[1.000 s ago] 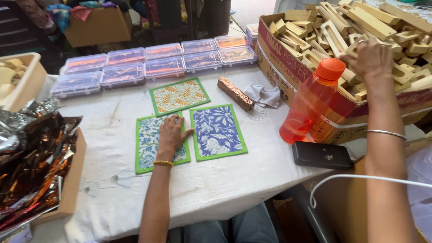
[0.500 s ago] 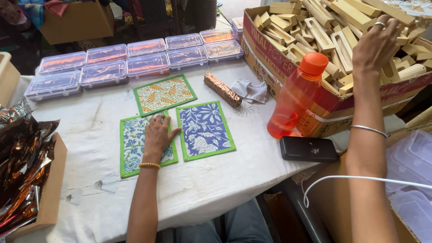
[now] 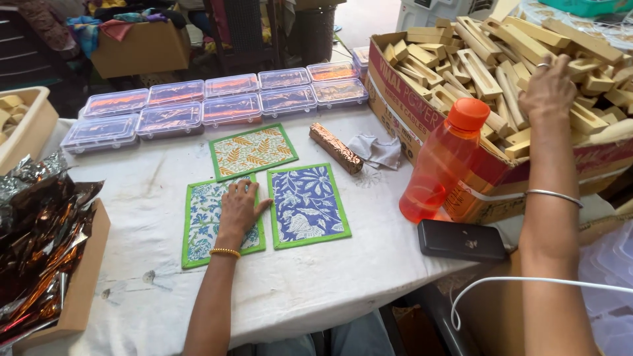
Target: The recorder is applying decorative gold foil to small wooden blocks using their hands and a piece of tissue paper to rub the foil into place.
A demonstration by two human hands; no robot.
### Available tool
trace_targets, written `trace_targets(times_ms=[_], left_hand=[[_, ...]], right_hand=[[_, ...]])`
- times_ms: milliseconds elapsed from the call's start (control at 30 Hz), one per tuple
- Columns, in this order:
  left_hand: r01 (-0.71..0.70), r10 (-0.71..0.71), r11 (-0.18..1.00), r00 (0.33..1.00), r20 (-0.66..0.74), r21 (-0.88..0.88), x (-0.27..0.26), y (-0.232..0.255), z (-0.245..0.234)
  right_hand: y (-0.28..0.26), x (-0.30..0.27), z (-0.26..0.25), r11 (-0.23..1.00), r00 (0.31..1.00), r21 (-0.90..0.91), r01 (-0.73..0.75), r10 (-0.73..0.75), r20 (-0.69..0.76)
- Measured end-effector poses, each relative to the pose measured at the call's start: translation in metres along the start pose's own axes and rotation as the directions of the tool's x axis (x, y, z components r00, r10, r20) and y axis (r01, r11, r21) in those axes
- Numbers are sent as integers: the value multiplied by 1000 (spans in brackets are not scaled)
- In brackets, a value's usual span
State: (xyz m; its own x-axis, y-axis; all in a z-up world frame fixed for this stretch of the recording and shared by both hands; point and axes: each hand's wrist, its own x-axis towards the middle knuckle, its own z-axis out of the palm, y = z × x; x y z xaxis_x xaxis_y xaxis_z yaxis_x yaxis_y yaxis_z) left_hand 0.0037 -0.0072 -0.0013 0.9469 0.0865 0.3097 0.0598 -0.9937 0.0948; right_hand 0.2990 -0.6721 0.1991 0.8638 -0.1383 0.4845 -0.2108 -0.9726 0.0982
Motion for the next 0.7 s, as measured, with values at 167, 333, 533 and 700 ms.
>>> trace_targets(times_ms=[167,333,533,700], left_hand=[[6,-6,1000,1000,12,15,1,-1,5],[0,0,1000,1000,-2,10,1,-2,7],[22,-23,1000,999,38,14,0,2,0],[-20,20,1000,999,-26,12,2,-3,13]], right_hand=[[7,0,4,996,988,70,-59,69,-137],[22,13,22,994,955,82,-78,98,-281],[28,8,20,998,920,46,-37,52,-388],[12,-35,-20,983,687,140,117,21,-726]])
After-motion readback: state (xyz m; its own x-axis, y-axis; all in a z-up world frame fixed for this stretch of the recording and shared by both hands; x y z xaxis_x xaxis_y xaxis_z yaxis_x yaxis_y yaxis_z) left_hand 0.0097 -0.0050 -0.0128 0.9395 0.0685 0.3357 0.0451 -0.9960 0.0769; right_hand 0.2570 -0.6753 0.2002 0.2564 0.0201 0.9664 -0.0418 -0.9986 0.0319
